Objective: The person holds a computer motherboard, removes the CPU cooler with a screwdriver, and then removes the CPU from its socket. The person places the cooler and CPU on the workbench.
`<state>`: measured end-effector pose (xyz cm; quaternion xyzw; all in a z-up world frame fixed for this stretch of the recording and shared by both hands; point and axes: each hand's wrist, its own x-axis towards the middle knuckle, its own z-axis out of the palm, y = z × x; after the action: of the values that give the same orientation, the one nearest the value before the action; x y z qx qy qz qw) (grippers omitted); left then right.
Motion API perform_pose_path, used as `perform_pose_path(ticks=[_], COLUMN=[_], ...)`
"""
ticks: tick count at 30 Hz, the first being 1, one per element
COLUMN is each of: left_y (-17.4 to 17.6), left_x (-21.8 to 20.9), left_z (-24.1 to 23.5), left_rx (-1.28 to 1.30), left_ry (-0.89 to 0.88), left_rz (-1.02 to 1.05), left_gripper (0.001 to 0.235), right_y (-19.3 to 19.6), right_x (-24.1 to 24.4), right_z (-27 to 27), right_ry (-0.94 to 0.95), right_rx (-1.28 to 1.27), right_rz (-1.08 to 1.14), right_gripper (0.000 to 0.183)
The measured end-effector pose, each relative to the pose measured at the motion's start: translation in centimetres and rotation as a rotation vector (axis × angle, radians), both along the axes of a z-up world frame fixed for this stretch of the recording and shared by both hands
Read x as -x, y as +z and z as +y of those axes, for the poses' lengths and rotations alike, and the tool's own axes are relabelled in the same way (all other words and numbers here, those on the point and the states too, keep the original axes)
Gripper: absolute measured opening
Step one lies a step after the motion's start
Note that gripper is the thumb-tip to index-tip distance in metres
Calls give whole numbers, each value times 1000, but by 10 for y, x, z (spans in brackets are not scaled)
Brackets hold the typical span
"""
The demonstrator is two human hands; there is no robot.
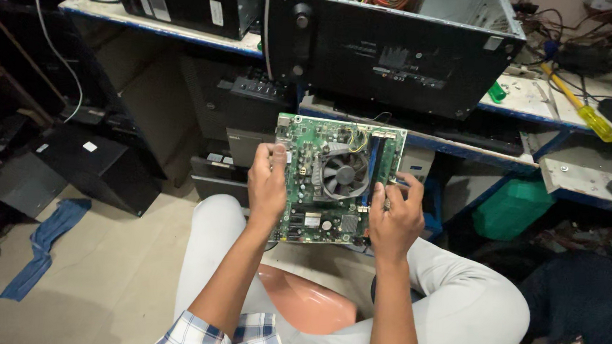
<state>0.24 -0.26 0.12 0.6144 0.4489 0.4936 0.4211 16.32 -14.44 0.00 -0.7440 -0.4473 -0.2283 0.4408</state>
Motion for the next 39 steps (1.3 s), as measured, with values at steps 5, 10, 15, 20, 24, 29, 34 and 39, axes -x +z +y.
perform_pose_path(ticks=[5, 10, 15, 20, 24, 29, 34, 39], left_y=[2, -7, -11, -2, 10, 16, 0, 2], left_x=[0, -2, 0, 1, 5, 6, 6, 8], left_z=[-3, 2, 8, 2, -1, 0, 4, 7], left_rx=[41, -23, -58, -46, -70, -17, -36, -43], left_ry=[-46, -39, -132, -182, -139, -106, -103, -97], left_rz=[-25, -58, -164, -81, -6, 54, 3, -5], left_gripper=[46, 46, 45, 48, 49, 48, 48, 47], right_y=[2, -5, -33, -62, -58, -49, -39, -24], right_x=[0, -6, -43, -66, -59, -53, -54, -55], right_z=[0, 2, 8, -9, -3, 2, -6, -17], right_ry=[-14, 0, 522, 701, 760, 737, 721, 759], right_rx=[50, -12, -367, -212, -279, -258, -104, 98], right_rz=[-26, 112, 886, 1276, 1300, 1270, 1194, 1248], right_gripper=[13, 19, 64, 43, 42, 45, 62, 80])
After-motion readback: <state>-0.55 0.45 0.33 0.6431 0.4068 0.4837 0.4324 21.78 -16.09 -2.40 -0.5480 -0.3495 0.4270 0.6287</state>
